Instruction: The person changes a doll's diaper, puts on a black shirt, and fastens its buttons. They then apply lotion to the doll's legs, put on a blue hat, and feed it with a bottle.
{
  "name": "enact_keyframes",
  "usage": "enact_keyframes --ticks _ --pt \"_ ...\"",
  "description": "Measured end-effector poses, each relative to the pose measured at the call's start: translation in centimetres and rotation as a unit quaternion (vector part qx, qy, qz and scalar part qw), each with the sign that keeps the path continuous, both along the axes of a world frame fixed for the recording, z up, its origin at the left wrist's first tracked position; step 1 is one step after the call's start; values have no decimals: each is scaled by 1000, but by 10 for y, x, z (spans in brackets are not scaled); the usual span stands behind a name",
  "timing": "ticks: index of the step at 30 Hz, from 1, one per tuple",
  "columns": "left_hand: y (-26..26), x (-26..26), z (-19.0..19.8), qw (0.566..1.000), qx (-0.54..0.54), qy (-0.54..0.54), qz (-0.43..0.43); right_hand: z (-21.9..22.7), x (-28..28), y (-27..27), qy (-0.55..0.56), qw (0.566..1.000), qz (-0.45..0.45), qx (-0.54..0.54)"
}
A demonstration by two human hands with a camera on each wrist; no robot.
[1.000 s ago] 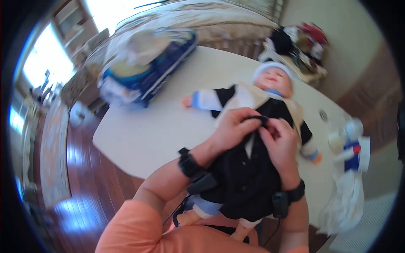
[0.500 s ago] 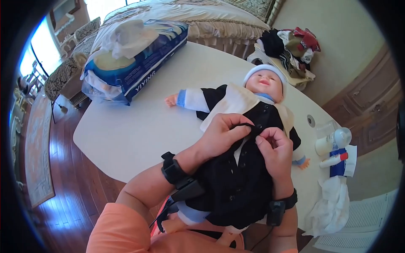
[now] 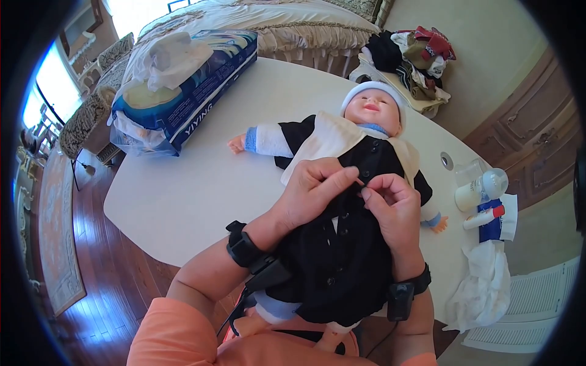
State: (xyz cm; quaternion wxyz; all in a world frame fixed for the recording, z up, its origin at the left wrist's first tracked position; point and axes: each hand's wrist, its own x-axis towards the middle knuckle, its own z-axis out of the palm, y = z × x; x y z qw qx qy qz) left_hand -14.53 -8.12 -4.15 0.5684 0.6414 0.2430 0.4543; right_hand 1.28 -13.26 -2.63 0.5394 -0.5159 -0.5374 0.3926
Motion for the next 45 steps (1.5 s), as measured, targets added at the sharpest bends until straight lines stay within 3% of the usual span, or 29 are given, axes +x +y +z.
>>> enact_keyframes --ticks 1,4,14,22,25,34,45 --pt "1 2 -2 999 52 8 15 0 -1 0 6 1000 -2 4" --pt "-6 8 -1 996 60 4 61 2 0 -1 14 1000 -1 3" --pt "-14 11 3 988 32 79 126 -4 0 0 12 999 13 44" --pt "-18 14 3 951 193 137 199 0 -4 -1 50 998 3 23" --pt "-17 15 -2 941 233 132 207 -3 -4 0 44 998 -1 34" --pt "-19 15 3 955 172 136 202 -4 -4 0 71 996 3 49" --pt "-19 15 0 948 211 136 198 -5 -4 0 62 997 -2 43"
